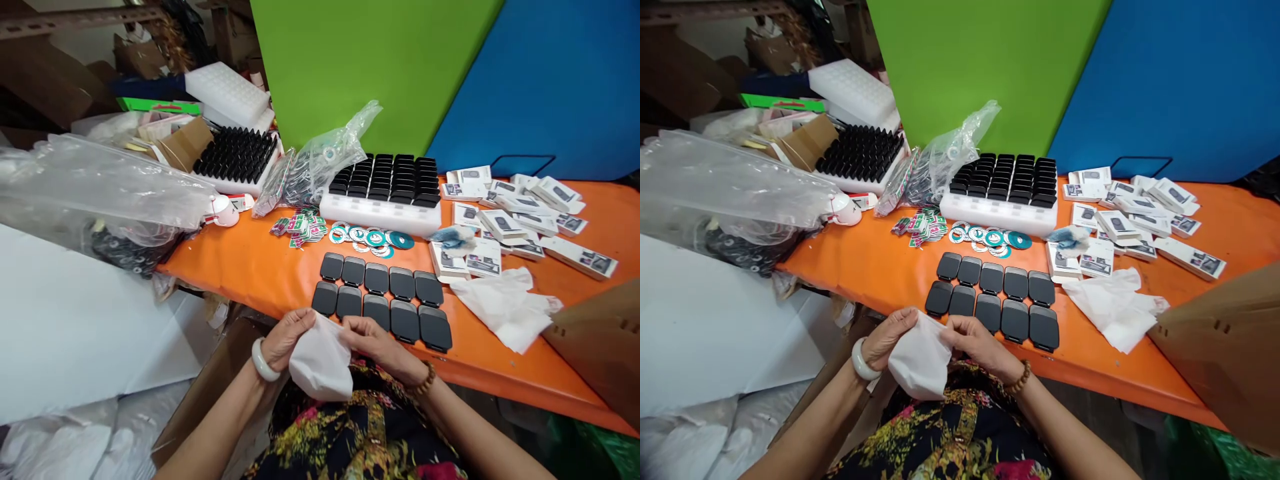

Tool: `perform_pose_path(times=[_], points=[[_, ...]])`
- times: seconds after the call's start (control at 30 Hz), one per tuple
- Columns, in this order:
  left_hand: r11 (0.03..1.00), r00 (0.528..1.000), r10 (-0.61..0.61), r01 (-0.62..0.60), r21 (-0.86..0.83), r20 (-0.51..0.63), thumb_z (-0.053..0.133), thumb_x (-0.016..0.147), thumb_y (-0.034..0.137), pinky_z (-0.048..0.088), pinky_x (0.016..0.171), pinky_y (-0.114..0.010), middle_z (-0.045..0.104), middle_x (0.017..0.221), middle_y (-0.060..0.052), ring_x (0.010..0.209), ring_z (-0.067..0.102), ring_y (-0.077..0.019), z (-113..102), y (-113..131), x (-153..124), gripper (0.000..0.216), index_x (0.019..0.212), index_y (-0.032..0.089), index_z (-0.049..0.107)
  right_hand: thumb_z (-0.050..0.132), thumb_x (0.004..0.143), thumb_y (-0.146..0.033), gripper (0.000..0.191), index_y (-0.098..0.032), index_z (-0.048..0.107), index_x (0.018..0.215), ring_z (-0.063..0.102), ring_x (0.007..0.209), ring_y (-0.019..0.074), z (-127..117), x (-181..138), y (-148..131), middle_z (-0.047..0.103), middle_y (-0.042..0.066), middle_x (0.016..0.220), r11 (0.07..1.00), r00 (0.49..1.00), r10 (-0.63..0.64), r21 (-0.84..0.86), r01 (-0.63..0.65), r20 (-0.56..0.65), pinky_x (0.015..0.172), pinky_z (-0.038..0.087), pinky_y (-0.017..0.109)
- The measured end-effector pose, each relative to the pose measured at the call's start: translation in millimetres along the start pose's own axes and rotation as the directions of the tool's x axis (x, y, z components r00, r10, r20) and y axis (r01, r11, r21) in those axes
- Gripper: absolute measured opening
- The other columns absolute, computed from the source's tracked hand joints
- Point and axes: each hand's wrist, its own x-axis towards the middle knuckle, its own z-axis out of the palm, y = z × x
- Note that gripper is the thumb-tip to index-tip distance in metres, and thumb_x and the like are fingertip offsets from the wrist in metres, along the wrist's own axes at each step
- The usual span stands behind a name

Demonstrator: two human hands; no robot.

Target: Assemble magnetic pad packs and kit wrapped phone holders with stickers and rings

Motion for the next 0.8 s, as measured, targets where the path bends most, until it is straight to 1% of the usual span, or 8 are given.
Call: perform_pose_path(times=[0.07,0.13,0.2,0.27,0.33,0.43,0.57,0.8], points=[[0.994,0.999,0.035,-0.036,0.107,0.014,0.081,0.059,0.048,0.035,0.051,-0.019,0.051,0.055,0.004,0.048,0.043,-0.0059,-10,10,-5,0.044,0.064,0.014,0.054,0.063,0.08,-0.054,0.039,-0.019,0.048,0.069,0.036,0.049,0.0079,0,6,-1,0.045,-0.006,0.056,0.989,0.998,-0.001,-0.151,0.009,0.057,0.047,0.025,0.021],[0.938,0.994,0.088,-0.103,0.331,0.061,0.077,0.063,0.051,0.032,0.05,-0.019,0.049,0.055,0.004,0.05,0.04,-0.0064,-19,20,-10,0.043,0.063,0.014,0.055,0.06,0.082,-0.052,0.036,-0.019,0.049,0.071,0.039,0.052,0.0091,-1,14,-4,0.047,-0.005,0.059,0.964,0.997,-0.029,-0.261,0.046,0.066,0.049,0.028,0.021],[0.753,0.979,0.167,-0.204,0.625,0.119,0.071,0.071,0.049,0.032,0.053,-0.02,0.052,0.058,0.003,0.054,0.042,-0.0085,-28,29,-14,0.038,0.064,0.014,0.059,0.058,0.084,-0.047,0.029,-0.02,0.051,0.077,0.045,0.06,0.0112,-5,24,-9,0.052,-0.003,0.068,0.893,0.992,-0.126,-0.435,0.118,0.009,0.055,0.035,0.023],[0.468,0.953,0.236,-0.282,0.837,0.189,0.065,0.078,0.044,0.034,0.059,-0.023,0.056,0.063,0.001,0.06,0.046,-0.0112,-35,36,-16,0.032,0.066,0.015,0.062,0.057,0.086,-0.036,0.017,-0.02,0.055,0.085,0.051,0.071,0.0143,-10,34,-14,0.057,0.001,0.082,0.697,0.958,-0.281,-0.698,0.161,-0.06,0.065,0.041,0.027],[0.229,0.93,0.257,-0.322,0.919,0.262,0.06,0.082,0.038,0.036,0.065,-0.025,0.059,0.066,-0.001,0.065,0.05,-0.0138,-42,39,-16,0.027,0.067,0.016,0.064,0.059,0.085,-0.027,0.014,-0.019,0.056,0.096,0.053,0.084,0.0189,-14,44,-17,0.059,0.005,0.094,0.403,0.92,-0.388,-0.907,0.121,-0.049,0.076,0.042,0.032],[0.036,0.918,0.223,-0.344,0.938,0.328,0.057,0.085,0.032,0.036,0.07,-0.027,0.059,0.07,-0.003,0.071,0.052,-0.0168,-49,38,-13,0.022,0.07,0.017,0.062,0.066,0.082,-0.025,0.033,-0.017,0.054,0.111,0.054,0.097,0.027,-15,59,-18,0.06,0.011,0.105,0.044,0.939,-0.344,-0.999,0.024,0.008,0.083,0.04,0.04],[-0.044,0.918,0.191,-0.344,0.938,0.346,0.054,0.087,0.029,0.036,0.068,-0.027,0.057,0.07,-0.003,0.071,0.052,-0.0176,-54,33,-9,0.021,0.07,0.018,0.06,0.07,0.078,-0.032,0.049,-0.013,0.051,0.119,0.054,0.098,0.0318,-7,73,-16,0.06,0.017,0.109,-0.157,0.969,-0.243,-0.984,-0.086,-0.046,0.081,0.038,0.041],[-0.025,0.912,0.228,-0.345,0.938,0.341,0.055,0.086,0.03,0.038,0.071,-0.027,0.057,0.07,-0.003,0.072,0.053,-0.0184,-57,35,-9,0.018,0.072,0.02,0.061,0.075,0.072,-0.036,0.057,-0.012,0.052,0.118,0.055,0.098,0.0326,0,83,-26,0.058,0.017,0.109,-0.16,0.976,-0.185,-0.976,-0.149,-0.119,0.08,0.037,0.039]])
